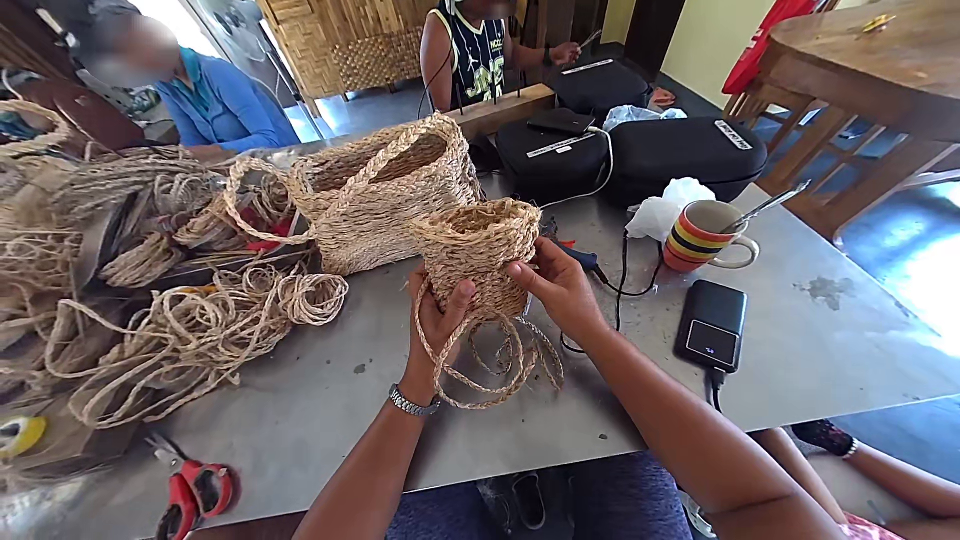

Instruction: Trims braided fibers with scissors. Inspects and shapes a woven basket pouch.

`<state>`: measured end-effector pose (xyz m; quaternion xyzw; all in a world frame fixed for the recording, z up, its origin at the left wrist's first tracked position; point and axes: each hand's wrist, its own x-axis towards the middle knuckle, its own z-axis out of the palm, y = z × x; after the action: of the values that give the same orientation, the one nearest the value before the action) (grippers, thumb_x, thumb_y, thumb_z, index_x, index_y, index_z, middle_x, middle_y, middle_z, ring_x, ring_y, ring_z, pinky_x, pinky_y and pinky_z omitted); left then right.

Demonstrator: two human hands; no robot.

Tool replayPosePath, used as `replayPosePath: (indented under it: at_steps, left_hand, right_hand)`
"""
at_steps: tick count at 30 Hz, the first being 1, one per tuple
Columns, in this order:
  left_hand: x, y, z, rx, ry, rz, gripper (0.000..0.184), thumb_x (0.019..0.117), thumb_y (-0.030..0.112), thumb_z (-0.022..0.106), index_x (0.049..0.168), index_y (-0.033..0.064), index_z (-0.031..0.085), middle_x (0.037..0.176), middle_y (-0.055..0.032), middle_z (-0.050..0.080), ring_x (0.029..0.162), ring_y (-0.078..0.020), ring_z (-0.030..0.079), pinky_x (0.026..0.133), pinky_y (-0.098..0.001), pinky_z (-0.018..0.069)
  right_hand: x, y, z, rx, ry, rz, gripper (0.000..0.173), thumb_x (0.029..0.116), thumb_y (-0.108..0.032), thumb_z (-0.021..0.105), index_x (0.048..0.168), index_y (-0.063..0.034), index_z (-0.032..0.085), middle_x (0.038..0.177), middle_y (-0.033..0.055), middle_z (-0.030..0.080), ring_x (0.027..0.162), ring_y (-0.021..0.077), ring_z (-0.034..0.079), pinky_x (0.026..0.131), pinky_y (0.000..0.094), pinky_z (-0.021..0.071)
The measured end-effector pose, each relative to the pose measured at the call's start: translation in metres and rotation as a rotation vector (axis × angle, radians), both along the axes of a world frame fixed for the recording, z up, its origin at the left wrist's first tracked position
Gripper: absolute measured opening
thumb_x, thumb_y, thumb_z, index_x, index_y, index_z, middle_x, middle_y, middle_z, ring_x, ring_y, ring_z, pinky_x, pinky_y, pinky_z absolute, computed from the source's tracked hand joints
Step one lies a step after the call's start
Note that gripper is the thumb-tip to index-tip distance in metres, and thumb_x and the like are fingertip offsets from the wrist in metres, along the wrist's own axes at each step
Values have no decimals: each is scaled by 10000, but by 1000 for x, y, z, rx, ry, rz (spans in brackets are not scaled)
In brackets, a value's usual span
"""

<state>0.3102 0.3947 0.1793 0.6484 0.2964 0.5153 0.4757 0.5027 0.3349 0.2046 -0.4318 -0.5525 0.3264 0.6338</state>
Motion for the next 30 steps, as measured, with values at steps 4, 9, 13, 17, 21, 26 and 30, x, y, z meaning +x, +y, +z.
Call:
replayPosePath:
  at_steps: [4,9,13,17,21,26,30]
  left_hand:
    - [-2,1,0,69,39,0,681,943,456,711,1467,120,435,1253,-21,656,1106,-113,665,947,-318,583]
    - [-5,2,5,80,15,-60,741,916,452,746,1477,135,379,1262,-9,636,1113,-101,655,947,-310,583]
    - [-3,6,0,37,38,-28,732,934,540,682,1482,138,410,1251,3,644,1092,-77,652,933,-291,575]
    - [-1,4,0,-14,27,-44,616,997,504,601,1459,127,447,1236,-1,650,1095,-74,650,962,-295,562]
    - [-1,2,1,-33,30,-53,562,1022,498,558,1446,139,469,1251,-1,647,1124,-80,641,981,-306,553]
    - [-4,5,2,-82,34,-196,757,952,556,642,1528,150,365,1294,12,635,1139,-72,640,979,-295,558]
    - [-7,4,10,-204,-87,-391,782,932,357,740,1559,202,299,1322,-17,619,1128,-126,649,962,-331,565]
  right_hand:
    - [8,1,1,-14,13,101,445,979,-199,699,1373,-57,547,1183,71,697,1021,138,701,897,315,601]
    - [8,4,-3,-13,61,174,424,972,-130,701,1351,-50,529,1166,76,698,1023,141,702,924,323,595]
    - [6,4,-3,-10,37,139,460,972,-158,708,1375,-46,518,1167,86,699,1012,153,709,906,332,606]
    - [5,4,-5,-28,10,113,495,969,-218,720,1386,-58,508,1136,88,709,959,157,721,846,332,621]
    - [7,4,-3,-30,-41,122,521,977,-270,710,1407,-66,501,1142,74,709,972,140,718,855,317,618]
    - [8,-1,4,-43,-42,33,431,994,-266,689,1346,-56,557,1065,73,728,908,140,728,814,323,627]
    - [14,2,2,-92,-90,-123,433,1029,-422,609,1280,-69,609,930,50,724,790,117,714,740,317,620]
